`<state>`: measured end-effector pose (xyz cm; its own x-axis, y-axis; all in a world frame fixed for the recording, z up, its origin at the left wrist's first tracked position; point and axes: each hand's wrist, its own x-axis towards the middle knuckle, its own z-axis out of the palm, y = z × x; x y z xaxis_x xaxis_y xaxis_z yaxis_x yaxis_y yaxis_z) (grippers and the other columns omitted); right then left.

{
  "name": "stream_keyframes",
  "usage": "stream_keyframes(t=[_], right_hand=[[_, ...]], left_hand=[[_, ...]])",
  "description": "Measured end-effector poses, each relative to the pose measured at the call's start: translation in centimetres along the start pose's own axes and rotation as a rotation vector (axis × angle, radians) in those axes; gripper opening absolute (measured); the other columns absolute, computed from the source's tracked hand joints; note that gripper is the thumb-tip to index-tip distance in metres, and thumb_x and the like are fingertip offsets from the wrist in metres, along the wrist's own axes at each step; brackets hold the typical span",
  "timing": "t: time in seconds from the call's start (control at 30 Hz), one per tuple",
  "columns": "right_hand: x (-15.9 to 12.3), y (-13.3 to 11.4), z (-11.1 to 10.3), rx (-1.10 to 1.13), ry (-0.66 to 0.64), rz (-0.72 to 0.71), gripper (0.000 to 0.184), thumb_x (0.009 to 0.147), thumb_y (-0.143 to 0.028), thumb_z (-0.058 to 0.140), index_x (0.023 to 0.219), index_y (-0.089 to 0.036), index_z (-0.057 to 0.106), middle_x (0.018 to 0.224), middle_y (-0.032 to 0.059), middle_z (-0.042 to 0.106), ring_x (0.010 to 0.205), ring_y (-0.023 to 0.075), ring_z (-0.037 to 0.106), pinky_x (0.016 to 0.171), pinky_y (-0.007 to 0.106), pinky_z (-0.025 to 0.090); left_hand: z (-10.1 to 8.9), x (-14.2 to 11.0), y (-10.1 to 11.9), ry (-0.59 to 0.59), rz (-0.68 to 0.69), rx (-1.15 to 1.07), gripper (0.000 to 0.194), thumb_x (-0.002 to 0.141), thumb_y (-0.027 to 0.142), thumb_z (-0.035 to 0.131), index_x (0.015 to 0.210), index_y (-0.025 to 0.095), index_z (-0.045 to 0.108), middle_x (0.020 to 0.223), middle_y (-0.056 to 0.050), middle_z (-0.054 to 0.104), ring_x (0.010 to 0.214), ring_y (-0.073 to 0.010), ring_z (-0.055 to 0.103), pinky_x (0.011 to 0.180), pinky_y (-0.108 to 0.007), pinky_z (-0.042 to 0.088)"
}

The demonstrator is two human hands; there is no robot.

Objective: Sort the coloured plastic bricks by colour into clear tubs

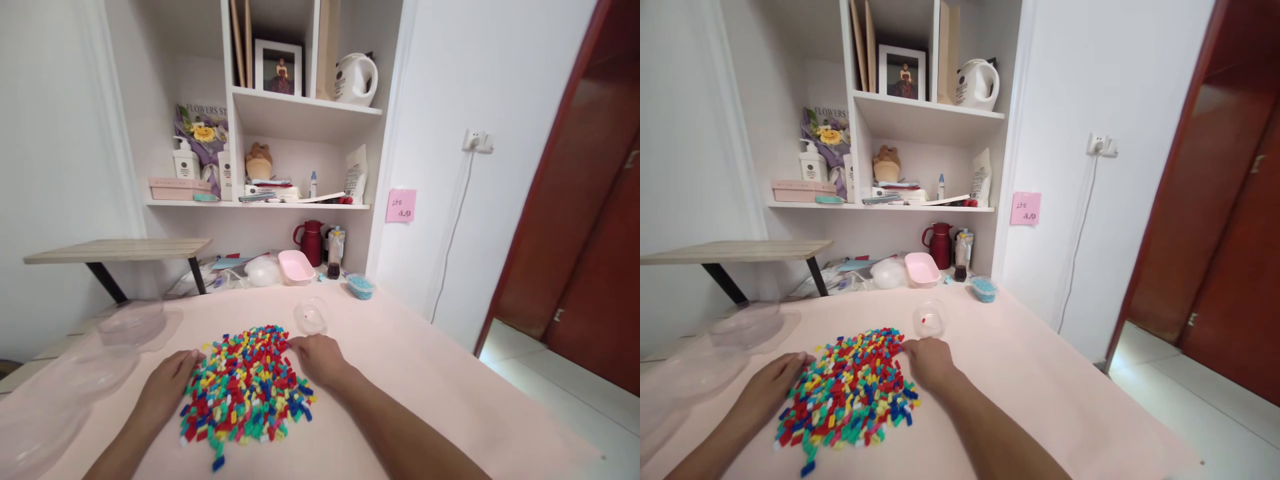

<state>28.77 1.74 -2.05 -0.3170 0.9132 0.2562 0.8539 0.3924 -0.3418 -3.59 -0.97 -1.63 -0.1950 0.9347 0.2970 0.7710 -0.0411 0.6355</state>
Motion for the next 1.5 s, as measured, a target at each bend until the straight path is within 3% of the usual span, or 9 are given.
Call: stream_keyframes(t=[0.1, 0.23, 0.37, 0.67, 1.1, 1.33, 1.5], right_hand=[[-0.1, 1.2, -0.4, 0.234, -0.035, -0.077, 0.035, 0.087, -0.017, 0.048, 0.100, -0.034, 0.075, 0.099, -0.0028, 0.075, 0.089, 0.0183, 0.066, 0.079, 0.027, 0.045], [0.0, 2.1, -0.9, 0.427, 0.041, -0.057, 0.031, 0.084, -0.016, 0.050, 0.101, -0.025, 0.075, 0.096, 0.0021, 0.071, 0.083, 0.0170, 0.062, 0.076, 0.026, 0.045], [-0.1, 1.9, -1.1, 0.388, 0.047, -0.017, 0.028, 0.080, -0.018, 0.060, 0.101, -0.026, 0.076, 0.091, 0.0028, 0.066, 0.076, 0.0155, 0.057, 0.074, 0.026, 0.043], [-0.9, 0.6, -0.7, 0.251, -0.022, -0.155, 0.034, 0.084, -0.020, 0.058, 0.112, -0.035, 0.071, 0.096, 0.0004, 0.061, 0.085, 0.0154, 0.060, 0.079, 0.025, 0.041], [-1.2, 1.0, -2.5, 0.374, -0.107, -0.087, 0.008, 0.071, -0.016, 0.067, 0.077, -0.020, 0.071, 0.087, 0.0004, 0.064, 0.072, 0.0125, 0.057, 0.063, 0.021, 0.041], [-1.0, 0.9, -1.6, 0.292, -0.012, -0.116, 0.030, 0.086, -0.019, 0.054, 0.108, -0.029, 0.072, 0.097, 0.0029, 0.066, 0.086, 0.0156, 0.061, 0.079, 0.026, 0.043], [-1.1, 0.0, -0.8, 0.123, -0.010, -0.152, 0.032, 0.090, -0.023, 0.050, 0.111, -0.037, 0.070, 0.099, 0.0009, 0.067, 0.089, 0.0171, 0.064, 0.078, 0.027, 0.042]], left_hand=[[0.0, 0.0, 0.1, -0.008, -0.013, 0.001, 0.046, 0.083, 0.052, 0.038, 0.081, 0.024, 0.074, 0.093, -0.003, 0.078, 0.093, -0.0244, 0.070, 0.084, -0.032, 0.052], [0.0, 0.1, -0.2, -0.005, -0.005, -0.002, 0.045, 0.083, 0.053, 0.039, 0.082, 0.025, 0.074, 0.094, -0.002, 0.078, 0.093, -0.0242, 0.070, 0.083, -0.032, 0.052], [0.0, 0.2, -0.5, 0.011, 0.034, -0.002, 0.044, 0.084, 0.052, 0.040, 0.080, 0.025, 0.074, 0.091, -0.002, 0.078, 0.091, -0.0235, 0.071, 0.081, -0.030, 0.053], [0.0, 0.2, -0.2, -0.001, 0.022, 0.035, 0.046, 0.083, 0.053, 0.037, 0.080, 0.026, 0.074, 0.093, -0.001, 0.078, 0.093, -0.0239, 0.071, 0.082, -0.030, 0.053], [-0.3, 0.2, 0.1, -0.009, 0.003, 0.030, 0.046, 0.082, 0.053, 0.037, 0.083, 0.025, 0.074, 0.096, -0.002, 0.078, 0.097, -0.0255, 0.070, 0.086, -0.033, 0.052], [-0.1, 0.2, -0.1, -0.016, -0.009, 0.032, 0.047, 0.082, 0.053, 0.037, 0.083, 0.024, 0.074, 0.097, -0.002, 0.077, 0.097, -0.0241, 0.069, 0.086, -0.030, 0.051], [0.0, 0.3, -0.1, -0.015, 0.011, 0.027, 0.048, 0.082, 0.054, 0.037, 0.081, 0.025, 0.074, 0.094, -0.002, 0.078, 0.094, -0.0235, 0.070, 0.084, -0.029, 0.051]])
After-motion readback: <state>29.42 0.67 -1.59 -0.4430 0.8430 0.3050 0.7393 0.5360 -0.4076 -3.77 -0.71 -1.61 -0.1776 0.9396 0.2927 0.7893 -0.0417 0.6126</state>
